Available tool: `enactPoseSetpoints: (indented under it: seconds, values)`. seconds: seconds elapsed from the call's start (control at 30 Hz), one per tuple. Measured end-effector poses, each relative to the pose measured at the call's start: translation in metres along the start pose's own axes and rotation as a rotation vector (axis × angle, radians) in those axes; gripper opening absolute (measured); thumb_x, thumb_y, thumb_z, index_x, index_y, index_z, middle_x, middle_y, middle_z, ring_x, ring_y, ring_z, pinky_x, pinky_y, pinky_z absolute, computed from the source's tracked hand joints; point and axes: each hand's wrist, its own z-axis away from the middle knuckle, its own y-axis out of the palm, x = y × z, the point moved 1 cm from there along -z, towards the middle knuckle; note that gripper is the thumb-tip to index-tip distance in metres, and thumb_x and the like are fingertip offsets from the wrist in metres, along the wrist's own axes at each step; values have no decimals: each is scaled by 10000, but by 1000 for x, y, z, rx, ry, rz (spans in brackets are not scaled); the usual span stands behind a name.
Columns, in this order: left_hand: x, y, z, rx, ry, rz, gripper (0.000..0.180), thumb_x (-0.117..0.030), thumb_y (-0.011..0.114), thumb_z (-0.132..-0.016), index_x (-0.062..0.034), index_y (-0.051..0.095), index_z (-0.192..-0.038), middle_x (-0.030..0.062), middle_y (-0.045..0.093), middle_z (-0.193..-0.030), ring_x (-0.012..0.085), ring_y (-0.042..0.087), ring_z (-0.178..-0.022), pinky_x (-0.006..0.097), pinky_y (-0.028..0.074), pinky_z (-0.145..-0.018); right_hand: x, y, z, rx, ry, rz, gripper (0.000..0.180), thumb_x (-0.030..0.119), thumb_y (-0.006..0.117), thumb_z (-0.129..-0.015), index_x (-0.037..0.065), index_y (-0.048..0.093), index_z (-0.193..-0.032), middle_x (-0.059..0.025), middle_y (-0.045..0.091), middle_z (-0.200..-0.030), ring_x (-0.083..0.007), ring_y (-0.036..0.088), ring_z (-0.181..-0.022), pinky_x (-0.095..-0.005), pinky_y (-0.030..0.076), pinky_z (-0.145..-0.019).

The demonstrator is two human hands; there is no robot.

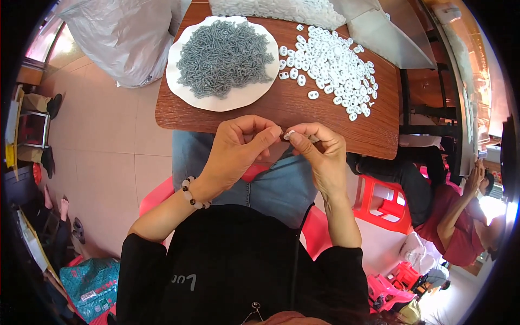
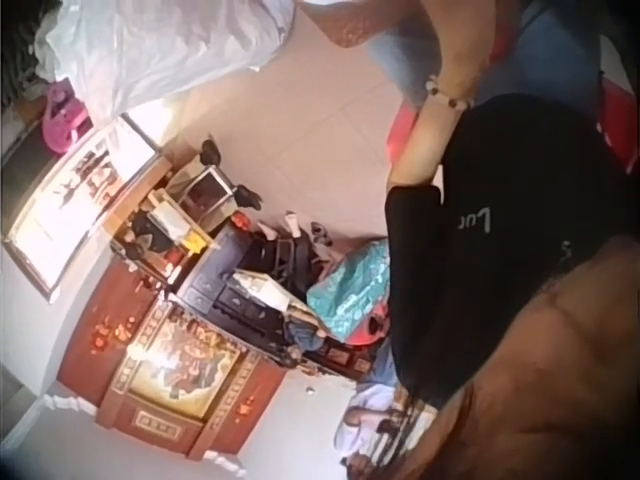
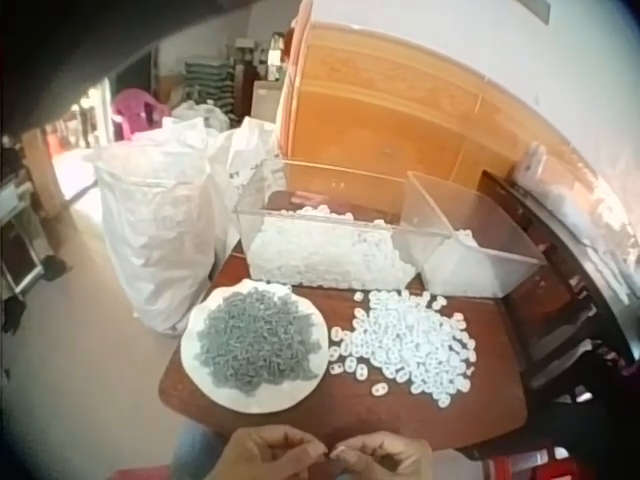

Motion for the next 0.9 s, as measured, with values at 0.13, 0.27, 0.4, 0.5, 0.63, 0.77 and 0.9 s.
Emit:
enactPoseSetpoints:
  seconds: [0.13,0.27,0.4,0.5,0.63,0.77,0.9]
  values:
    - [4,-1,-2,10,-14,20,177,-163,669,-871,1,661,-938,10,655,-807,11,511,-609,151,410,-548,7,6,2,-3,15,-79,136,82,661,-861,-9,667,-961,-51,682,-851,-55,585,-716,-181,450,-630]
    - [5,-1,-2,17,-11,-4,183,-167,666,-876,5,661,-938,7,651,-800,11,508,-614,152,407,-550,8,4,5,-14,8,-9,125,70,635,-876,-12,671,-962,-37,670,-832,-48,568,-705,-175,435,-620]
    - [8,-1,-3,21,8,2,191,-174,667,-877,8,662,-935,8,651,-795,11,509,-617,153,409,-551,10,4,8,-23,-11,114,125,41,627,-874,-22,670,-972,-10,647,-821,-34,539,-712,-169,410,-632]
    - [8,-1,-3,14,4,-12,199,-180,671,-874,9,663,-938,9,652,-795,12,510,-616,155,411,-552,7,5,8,-35,-62,161,126,30,635,-866,-27,670,-973,1,638,-819,-29,526,-713,-167,400,-640]
    - [7,0,-3,19,-11,-25,199,-182,674,-873,7,666,-936,7,652,-792,11,511,-618,155,412,-554,9,5,10,-64,-85,209,120,30,648,-858,-26,674,-961,5,633,-816,-27,516,-708,-167,396,-640]
    - [9,0,-3,7,-4,-42,198,-184,677,-871,5,669,-926,3,651,-778,11,517,-632,154,413,-558,8,7,9,-69,-106,266,116,26,654,-852,-20,676,-956,6,631,-811,-25,508,-699,-166,390,-632]
    - [12,-1,-4,3,27,-68,202,-185,677,-871,12,666,-919,2,650,-773,13,520,-637,157,416,-560,11,9,9,-103,-142,297,106,20,672,-833,-11,683,-934,16,622,-784,-19,474,-667,-165,364,-597]
